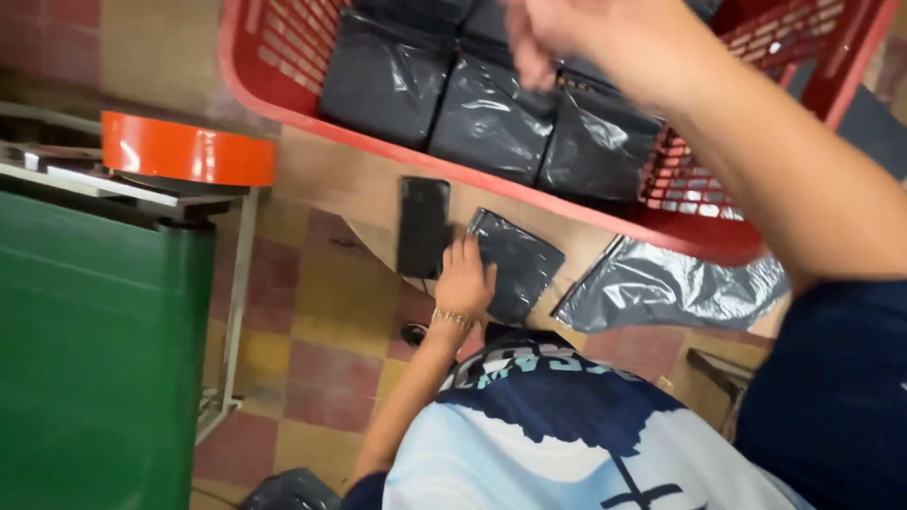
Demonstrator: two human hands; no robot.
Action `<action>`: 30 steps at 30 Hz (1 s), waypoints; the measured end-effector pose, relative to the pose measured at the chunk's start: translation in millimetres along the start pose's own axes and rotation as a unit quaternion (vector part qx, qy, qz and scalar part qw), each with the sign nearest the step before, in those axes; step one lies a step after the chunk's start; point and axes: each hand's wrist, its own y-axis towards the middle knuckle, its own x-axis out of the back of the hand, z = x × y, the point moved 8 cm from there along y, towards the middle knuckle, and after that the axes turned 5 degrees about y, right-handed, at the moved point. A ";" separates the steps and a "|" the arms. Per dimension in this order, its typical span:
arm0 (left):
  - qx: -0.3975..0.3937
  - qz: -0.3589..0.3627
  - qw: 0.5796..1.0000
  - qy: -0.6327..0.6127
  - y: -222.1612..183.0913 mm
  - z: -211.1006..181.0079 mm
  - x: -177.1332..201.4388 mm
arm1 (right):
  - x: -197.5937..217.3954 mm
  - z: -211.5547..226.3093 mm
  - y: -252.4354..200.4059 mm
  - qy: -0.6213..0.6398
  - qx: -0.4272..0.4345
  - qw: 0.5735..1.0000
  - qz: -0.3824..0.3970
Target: Folding plastic bags into rectangular shapes and stacking them in a plastic crate.
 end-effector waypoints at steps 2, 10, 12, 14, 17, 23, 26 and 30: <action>0.084 0.041 0.996 0.009 20.1 -0.9 3.1 | -38.3 74.4 -90.5 -0.103 0.121 0.981 0.112; 0.150 0.137 0.975 0.089 50.4 7.3 13.2 | -129.2 -151.1 -269.5 0.037 -0.167 0.985 0.031; 0.119 0.123 0.980 0.098 41.7 -1.8 21.9 | -142.1 -227.5 -296.2 -0.046 -0.222 0.973 -0.034; -0.006 0.114 0.993 -0.013 21.9 -20.9 17.2 | -153.2 -299.0 -321.9 -0.035 -0.273 0.955 -0.111; -0.113 0.113 0.986 -0.054 -29.7 -46.5 49.6 | -161.3 -225.7 -307.3 0.047 -0.299 0.940 -0.159; -0.151 -0.008 0.944 -0.295 -73.1 -96.9 260.5 | -155.4 -109.5 -254.6 0.245 0.084 0.963 -0.076; -0.112 -0.119 0.943 -0.290 -58.8 -93.2 333.6 | -155.5 -184.9 -271.8 -0.039 -0.439 0.896 0.056; -0.155 -0.280 0.890 -0.325 -78.7 -91.2 405.5 | -68.9 -135.5 -161.3 0.058 -0.322 0.904 -0.274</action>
